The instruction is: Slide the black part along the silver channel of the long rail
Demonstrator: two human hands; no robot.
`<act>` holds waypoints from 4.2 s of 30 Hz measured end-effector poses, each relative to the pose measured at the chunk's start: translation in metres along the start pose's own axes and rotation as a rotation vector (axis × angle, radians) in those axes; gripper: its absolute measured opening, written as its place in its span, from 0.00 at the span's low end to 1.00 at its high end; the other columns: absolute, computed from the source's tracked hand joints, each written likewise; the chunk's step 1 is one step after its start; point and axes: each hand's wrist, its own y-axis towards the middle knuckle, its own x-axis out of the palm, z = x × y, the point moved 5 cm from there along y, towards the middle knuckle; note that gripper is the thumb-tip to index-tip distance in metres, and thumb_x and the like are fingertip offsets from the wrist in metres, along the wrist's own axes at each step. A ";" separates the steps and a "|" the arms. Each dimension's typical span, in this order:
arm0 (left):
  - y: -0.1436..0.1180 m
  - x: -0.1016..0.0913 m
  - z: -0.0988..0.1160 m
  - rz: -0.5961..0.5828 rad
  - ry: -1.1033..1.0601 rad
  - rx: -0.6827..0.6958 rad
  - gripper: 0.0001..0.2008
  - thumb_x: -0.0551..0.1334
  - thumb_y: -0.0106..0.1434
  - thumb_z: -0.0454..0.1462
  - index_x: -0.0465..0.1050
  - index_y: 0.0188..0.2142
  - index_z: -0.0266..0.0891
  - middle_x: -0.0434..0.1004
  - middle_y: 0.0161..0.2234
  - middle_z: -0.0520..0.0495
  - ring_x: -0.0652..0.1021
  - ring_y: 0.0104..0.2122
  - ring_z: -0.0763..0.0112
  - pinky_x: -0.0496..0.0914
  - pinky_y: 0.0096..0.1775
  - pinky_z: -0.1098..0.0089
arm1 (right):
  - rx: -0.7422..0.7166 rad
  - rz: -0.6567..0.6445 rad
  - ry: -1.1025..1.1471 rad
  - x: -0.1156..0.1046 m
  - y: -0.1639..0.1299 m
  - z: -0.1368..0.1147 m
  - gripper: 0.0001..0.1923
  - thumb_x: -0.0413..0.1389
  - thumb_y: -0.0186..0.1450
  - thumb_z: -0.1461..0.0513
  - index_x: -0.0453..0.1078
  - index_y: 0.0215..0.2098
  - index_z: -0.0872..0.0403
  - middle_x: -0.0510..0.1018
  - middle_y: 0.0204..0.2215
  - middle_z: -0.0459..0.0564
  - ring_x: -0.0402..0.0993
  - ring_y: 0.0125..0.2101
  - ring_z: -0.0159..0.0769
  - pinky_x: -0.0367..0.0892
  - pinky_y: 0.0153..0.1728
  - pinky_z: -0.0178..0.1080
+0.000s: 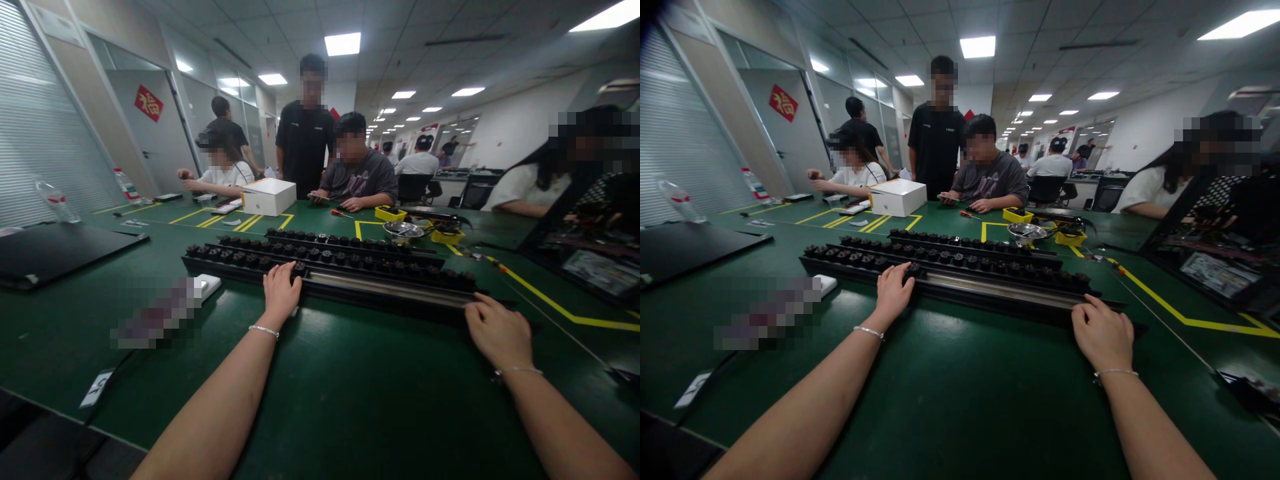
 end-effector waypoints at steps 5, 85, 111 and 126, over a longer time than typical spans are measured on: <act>-0.001 0.001 0.001 0.002 0.007 -0.009 0.22 0.53 0.62 0.39 0.65 0.56 0.42 0.72 0.51 0.43 0.62 0.59 0.56 0.52 0.60 0.50 | 0.002 0.007 -0.003 0.001 0.001 0.001 0.28 0.34 0.64 0.52 0.75 0.37 0.52 0.67 0.57 0.50 0.64 0.55 0.47 0.55 0.56 0.56; -0.007 -0.001 0.011 -0.009 0.012 0.063 0.15 0.52 0.63 0.36 0.73 0.46 0.45 0.73 0.50 0.48 0.62 0.59 0.60 0.48 0.62 0.50 | -0.043 0.056 0.025 0.001 -0.001 -0.002 0.26 0.37 0.65 0.54 0.76 0.34 0.54 0.70 0.55 0.57 0.65 0.53 0.54 0.53 0.55 0.64; -0.008 0.001 0.017 -0.054 0.018 0.153 0.13 0.54 0.62 0.37 0.73 0.44 0.47 0.76 0.48 0.50 0.66 0.56 0.59 0.46 0.61 0.45 | -0.048 0.059 0.047 0.002 0.000 -0.001 0.26 0.37 0.65 0.53 0.76 0.31 0.53 0.70 0.54 0.57 0.65 0.53 0.54 0.54 0.54 0.65; -0.009 0.009 0.018 -0.085 0.051 0.213 0.16 0.56 0.60 0.38 0.70 0.48 0.43 0.74 0.49 0.44 0.66 0.56 0.60 0.45 0.62 0.48 | -0.093 0.013 0.048 0.006 0.000 -0.007 0.29 0.42 0.60 0.41 0.75 0.40 0.48 0.67 0.57 0.54 0.57 0.57 0.56 0.43 0.54 0.70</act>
